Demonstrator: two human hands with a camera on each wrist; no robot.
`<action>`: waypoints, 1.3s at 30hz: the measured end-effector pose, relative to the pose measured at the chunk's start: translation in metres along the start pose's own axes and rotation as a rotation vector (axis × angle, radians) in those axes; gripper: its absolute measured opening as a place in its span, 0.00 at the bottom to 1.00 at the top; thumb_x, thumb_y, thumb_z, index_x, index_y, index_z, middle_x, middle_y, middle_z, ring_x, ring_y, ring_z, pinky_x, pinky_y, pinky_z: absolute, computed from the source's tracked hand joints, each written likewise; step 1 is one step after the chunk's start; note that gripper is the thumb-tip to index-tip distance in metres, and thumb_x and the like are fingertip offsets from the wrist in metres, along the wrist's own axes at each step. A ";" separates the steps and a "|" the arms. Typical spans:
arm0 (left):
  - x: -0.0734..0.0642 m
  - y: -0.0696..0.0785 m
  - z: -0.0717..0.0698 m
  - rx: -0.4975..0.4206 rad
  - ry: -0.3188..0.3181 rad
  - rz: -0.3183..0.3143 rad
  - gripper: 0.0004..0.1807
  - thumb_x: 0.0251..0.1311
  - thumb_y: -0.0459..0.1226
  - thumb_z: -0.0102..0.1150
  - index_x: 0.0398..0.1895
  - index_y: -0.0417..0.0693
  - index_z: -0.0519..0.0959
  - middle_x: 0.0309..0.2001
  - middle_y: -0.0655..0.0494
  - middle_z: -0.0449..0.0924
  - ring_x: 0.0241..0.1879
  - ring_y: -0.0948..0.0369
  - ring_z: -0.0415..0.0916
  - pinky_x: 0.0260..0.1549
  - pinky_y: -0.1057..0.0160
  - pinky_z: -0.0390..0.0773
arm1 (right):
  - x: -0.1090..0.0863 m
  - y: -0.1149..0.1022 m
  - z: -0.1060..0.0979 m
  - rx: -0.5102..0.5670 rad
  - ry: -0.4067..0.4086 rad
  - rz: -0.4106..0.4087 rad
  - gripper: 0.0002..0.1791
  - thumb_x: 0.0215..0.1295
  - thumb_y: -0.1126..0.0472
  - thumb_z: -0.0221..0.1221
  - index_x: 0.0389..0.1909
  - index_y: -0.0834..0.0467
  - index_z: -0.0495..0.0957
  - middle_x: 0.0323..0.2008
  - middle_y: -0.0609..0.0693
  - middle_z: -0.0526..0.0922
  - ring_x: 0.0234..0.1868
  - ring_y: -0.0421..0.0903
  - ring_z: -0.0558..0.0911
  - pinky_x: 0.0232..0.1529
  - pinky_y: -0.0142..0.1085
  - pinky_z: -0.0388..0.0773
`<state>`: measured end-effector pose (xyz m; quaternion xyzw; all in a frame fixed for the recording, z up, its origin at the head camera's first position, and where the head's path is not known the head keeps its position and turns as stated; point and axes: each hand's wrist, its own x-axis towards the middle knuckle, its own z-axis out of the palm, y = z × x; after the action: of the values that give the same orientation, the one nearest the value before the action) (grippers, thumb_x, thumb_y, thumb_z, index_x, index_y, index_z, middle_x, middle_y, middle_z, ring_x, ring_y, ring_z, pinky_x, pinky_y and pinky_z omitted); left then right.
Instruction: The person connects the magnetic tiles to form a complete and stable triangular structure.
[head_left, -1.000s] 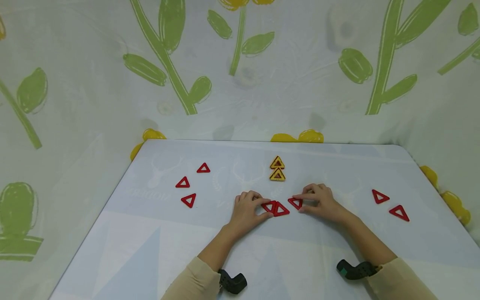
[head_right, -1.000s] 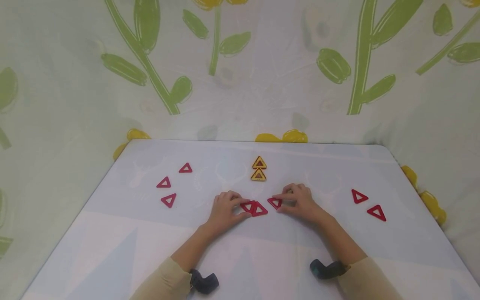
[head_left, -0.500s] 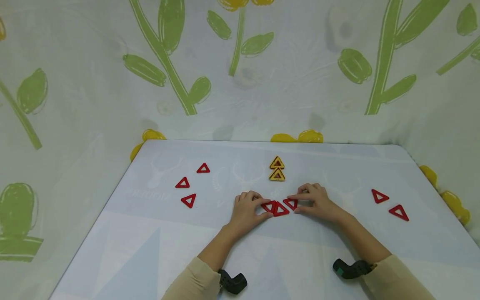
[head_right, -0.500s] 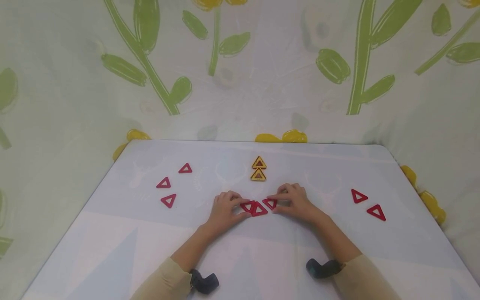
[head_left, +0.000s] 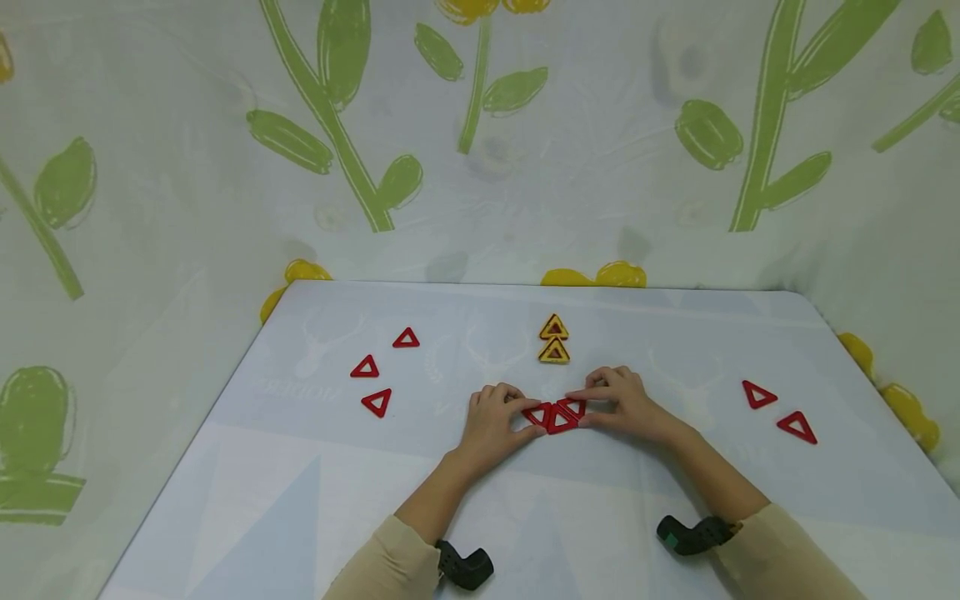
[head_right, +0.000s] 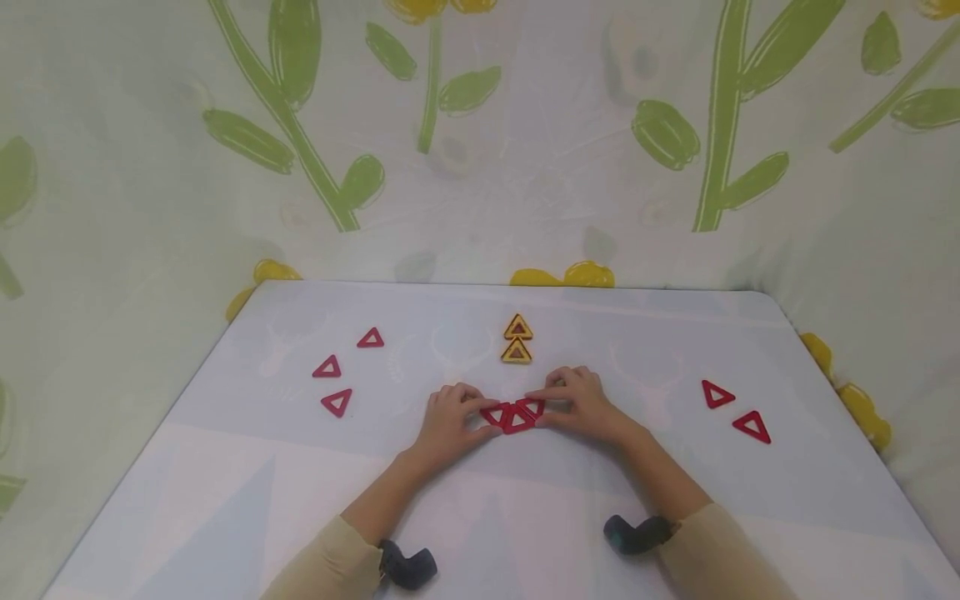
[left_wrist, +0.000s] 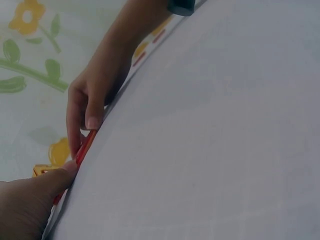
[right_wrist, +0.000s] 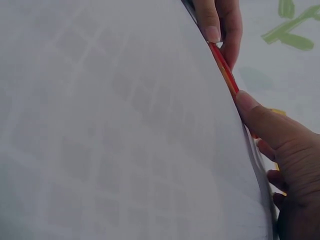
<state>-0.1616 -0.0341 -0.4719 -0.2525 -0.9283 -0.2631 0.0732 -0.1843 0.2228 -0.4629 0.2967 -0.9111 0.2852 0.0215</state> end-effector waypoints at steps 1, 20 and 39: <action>0.000 0.000 0.000 0.002 0.003 0.003 0.22 0.53 0.53 0.65 0.52 0.61 0.81 0.45 0.58 0.73 0.47 0.60 0.66 0.47 0.56 0.63 | 0.001 0.000 0.000 0.004 -0.001 0.000 0.23 0.49 0.54 0.70 0.49 0.48 0.83 0.42 0.45 0.72 0.49 0.49 0.65 0.43 0.45 0.59; 0.001 0.001 -0.003 -0.012 0.020 0.007 0.20 0.52 0.51 0.66 0.49 0.59 0.81 0.44 0.57 0.74 0.46 0.59 0.67 0.45 0.57 0.63 | 0.006 -0.001 0.000 0.034 0.011 -0.023 0.21 0.49 0.54 0.70 0.48 0.50 0.83 0.41 0.45 0.72 0.45 0.48 0.65 0.42 0.46 0.58; -0.002 0.005 0.002 0.025 0.075 0.027 0.23 0.48 0.55 0.68 0.44 0.55 0.81 0.42 0.58 0.74 0.42 0.61 0.68 0.43 0.59 0.66 | -0.011 0.001 -0.011 0.104 0.001 0.055 0.27 0.48 0.55 0.71 0.52 0.56 0.81 0.47 0.51 0.77 0.51 0.50 0.71 0.48 0.45 0.72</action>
<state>-0.1578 -0.0304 -0.4719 -0.2539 -0.9246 -0.2600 0.1146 -0.1775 0.2351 -0.4569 0.2724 -0.9028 0.3328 -0.0015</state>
